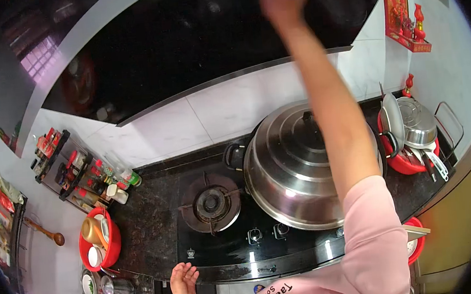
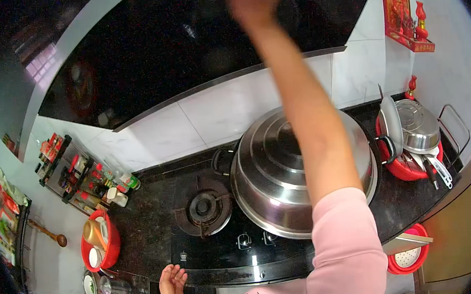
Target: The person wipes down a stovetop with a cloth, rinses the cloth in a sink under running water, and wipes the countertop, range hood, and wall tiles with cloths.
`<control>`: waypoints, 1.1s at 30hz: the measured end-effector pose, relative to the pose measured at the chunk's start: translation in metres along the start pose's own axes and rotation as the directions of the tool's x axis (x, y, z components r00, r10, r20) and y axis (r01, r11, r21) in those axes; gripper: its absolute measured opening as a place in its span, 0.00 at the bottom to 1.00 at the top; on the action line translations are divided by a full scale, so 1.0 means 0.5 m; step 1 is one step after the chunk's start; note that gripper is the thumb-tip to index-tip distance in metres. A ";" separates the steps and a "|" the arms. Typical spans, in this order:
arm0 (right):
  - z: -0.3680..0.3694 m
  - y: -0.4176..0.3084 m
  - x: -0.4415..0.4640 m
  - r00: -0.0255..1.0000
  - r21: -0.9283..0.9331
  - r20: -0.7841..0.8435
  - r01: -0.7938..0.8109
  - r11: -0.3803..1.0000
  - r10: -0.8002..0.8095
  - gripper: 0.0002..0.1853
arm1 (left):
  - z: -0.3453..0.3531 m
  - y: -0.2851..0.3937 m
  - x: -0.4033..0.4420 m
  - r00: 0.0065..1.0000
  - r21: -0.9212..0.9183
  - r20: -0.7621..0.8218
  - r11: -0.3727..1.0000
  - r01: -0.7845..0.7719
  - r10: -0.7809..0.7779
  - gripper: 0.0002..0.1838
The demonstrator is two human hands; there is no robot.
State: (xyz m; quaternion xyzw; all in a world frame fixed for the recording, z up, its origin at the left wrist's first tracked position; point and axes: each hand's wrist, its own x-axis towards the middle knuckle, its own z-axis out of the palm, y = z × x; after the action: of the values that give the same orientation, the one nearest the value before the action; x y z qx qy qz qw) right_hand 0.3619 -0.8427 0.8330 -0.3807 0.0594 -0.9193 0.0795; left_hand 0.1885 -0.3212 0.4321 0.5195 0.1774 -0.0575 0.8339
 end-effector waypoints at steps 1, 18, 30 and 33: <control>-0.021 -0.047 -0.063 0.865 -0.111 0.437 0.325 0.939 -0.248 0.13 | 0.004 -0.001 0.001 1.000 0.001 0.001 1.000 -0.004 0.004 0.09; -0.091 0.302 -0.069 0.757 -0.819 0.166 -0.251 0.516 0.631 0.26 | -0.137 0.002 -0.069 0.972 0.029 -0.234 0.999 0.012 -0.005 0.14; -0.083 -0.086 -0.275 0.340 0.194 0.913 0.120 0.974 -0.224 0.24 | 0.020 0.034 -0.004 0.997 0.048 -0.019 0.997 -0.067 0.068 0.09; -0.110 0.074 -0.232 0.845 -0.272 0.533 0.208 0.940 -0.033 0.30 | -0.033 0.028 0.000 0.995 0.059 -0.069 0.996 -0.072 0.076 0.09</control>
State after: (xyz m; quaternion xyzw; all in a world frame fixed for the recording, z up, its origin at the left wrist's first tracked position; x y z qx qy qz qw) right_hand 0.4073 -0.8541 0.7081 -0.6260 0.1592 -0.7629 -0.0285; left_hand 0.1888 -0.3002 0.4375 0.5509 0.1856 -0.0129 0.8136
